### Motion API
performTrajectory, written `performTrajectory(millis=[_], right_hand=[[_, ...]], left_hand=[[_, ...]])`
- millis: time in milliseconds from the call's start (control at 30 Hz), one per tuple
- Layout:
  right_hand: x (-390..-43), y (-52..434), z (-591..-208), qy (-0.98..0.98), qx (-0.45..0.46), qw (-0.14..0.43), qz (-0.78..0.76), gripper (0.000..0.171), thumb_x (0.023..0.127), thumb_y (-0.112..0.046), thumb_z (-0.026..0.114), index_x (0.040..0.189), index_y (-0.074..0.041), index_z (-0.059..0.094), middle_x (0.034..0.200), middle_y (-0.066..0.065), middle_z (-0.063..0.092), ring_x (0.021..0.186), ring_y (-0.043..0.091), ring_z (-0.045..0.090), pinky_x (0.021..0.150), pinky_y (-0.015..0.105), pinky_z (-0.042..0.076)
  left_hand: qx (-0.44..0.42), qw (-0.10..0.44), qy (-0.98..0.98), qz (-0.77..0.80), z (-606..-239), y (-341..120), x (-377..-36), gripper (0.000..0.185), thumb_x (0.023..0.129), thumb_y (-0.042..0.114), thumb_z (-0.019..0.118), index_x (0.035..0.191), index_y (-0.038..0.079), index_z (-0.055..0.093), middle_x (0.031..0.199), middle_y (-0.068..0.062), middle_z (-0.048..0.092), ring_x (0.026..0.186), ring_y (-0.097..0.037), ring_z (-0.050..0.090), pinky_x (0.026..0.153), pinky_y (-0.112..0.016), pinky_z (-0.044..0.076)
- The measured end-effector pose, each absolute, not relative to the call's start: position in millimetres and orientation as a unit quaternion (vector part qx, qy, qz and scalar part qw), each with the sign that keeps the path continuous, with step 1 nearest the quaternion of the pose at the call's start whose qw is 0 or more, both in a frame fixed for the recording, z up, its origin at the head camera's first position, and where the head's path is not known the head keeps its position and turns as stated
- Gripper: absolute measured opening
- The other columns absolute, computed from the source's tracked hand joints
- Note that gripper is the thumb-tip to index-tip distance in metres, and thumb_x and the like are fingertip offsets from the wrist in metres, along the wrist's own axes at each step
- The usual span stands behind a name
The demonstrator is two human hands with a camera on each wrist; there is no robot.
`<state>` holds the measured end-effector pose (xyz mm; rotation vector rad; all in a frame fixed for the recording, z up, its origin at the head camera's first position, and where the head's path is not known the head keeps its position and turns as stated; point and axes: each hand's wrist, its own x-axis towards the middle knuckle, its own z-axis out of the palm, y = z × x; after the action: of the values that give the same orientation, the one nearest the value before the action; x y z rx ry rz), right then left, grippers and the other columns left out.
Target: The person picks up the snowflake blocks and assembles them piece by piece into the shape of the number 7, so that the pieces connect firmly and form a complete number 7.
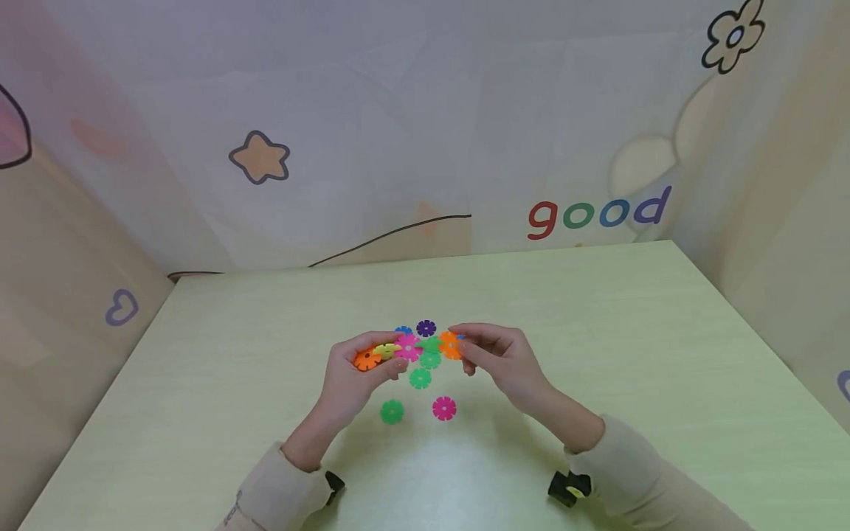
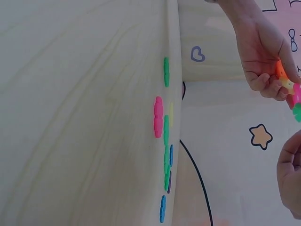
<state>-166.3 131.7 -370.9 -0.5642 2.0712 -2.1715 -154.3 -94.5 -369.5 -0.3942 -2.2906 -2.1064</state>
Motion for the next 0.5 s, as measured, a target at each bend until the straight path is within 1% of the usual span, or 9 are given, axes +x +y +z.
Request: performTrajectory(millis=[67,133,200,333,400,433,500], right_hand=[[-165.6,131.6,-370.3,0.683,-0.183,0.052,-0.706,0.027,0.09,-0.002,0.055,0.115,0.009,0.057,0.077,0.007,0.058,0.062,0.017,0.056,0.065,0.022,0.051],[-165.4,131.4,-369.8,0.682,-0.18,0.058,-0.707,0.028,0.09,-0.002,0.055,0.116,0.008,0.057,0.079,0.007,0.058,0.062,0.016,0.055,0.065,0.023,0.051],[-165.6,131.3,-369.5,0.678,-0.176,0.065,-0.711,0.027,0.091,-0.004,0.055,0.115,0.008,0.057,0.077,0.004,0.057,0.06,0.015,0.054,0.063,0.022,0.051],[-166.3,131.3,-369.8,0.668,-0.164,0.078,-0.722,0.025,0.091,-0.006,0.056,0.111,0.008,0.057,0.075,0.004,0.056,0.057,0.012,0.052,0.06,0.021,0.051],[-166.5,131.3,-370.4,0.663,-0.161,0.082,-0.726,0.025,0.091,-0.006,0.056,0.111,0.009,0.057,0.074,0.004,0.056,0.057,0.012,0.052,0.058,0.021,0.05],[-166.4,131.2,-370.6,0.66,-0.16,0.086,-0.729,0.025,0.091,-0.007,0.055,0.111,0.009,0.056,0.074,0.004,0.056,0.057,0.012,0.052,0.057,0.021,0.05],[-166.1,130.9,-370.7,0.656,-0.16,0.092,-0.732,0.025,0.092,-0.007,0.055,0.111,0.009,0.054,0.075,0.004,0.056,0.057,0.012,0.053,0.057,0.021,0.05]], left_hand=[[-0.124,0.003,-0.731,-0.671,-368.5,-94.6,-154.2,0.032,0.08,-0.003,0.067,0.111,-0.004,0.063,0.099,-0.017,0.062,0.067,-0.02,0.063,0.069,-0.027,0.054],[-0.122,0.001,-0.731,-0.671,-368.1,-94.7,-154.3,0.032,0.08,-0.003,0.068,0.111,-0.004,0.063,0.099,-0.016,0.062,0.067,-0.017,0.063,0.069,-0.026,0.054],[-0.121,-0.003,-0.731,-0.671,-368.1,-94.8,-154.2,0.032,0.08,-0.002,0.068,0.111,-0.003,0.062,0.098,-0.015,0.062,0.067,-0.018,0.063,0.069,-0.026,0.054],[-0.125,-0.006,-0.732,-0.67,-368.9,-94.6,-154.7,0.032,0.08,0.0,0.068,0.112,-0.002,0.063,0.096,-0.015,0.062,0.07,-0.029,0.063,0.069,-0.026,0.054],[-0.128,-0.005,-0.734,-0.667,-369.1,-94.6,-154.7,0.033,0.08,0.0,0.068,0.112,-0.002,0.062,0.095,-0.015,0.062,0.071,-0.032,0.062,0.069,-0.026,0.054],[-0.128,-0.005,-0.734,-0.667,-369.3,-94.5,-154.8,0.033,0.08,0.0,0.068,0.112,-0.002,0.063,0.096,-0.015,0.062,0.071,-0.032,0.062,0.069,-0.026,0.054],[-0.13,-0.004,-0.735,-0.665,-369.6,-94.3,-154.8,0.033,0.08,0.0,0.068,0.112,-0.002,0.063,0.098,-0.015,0.062,0.07,-0.027,0.063,0.068,-0.026,0.054]])
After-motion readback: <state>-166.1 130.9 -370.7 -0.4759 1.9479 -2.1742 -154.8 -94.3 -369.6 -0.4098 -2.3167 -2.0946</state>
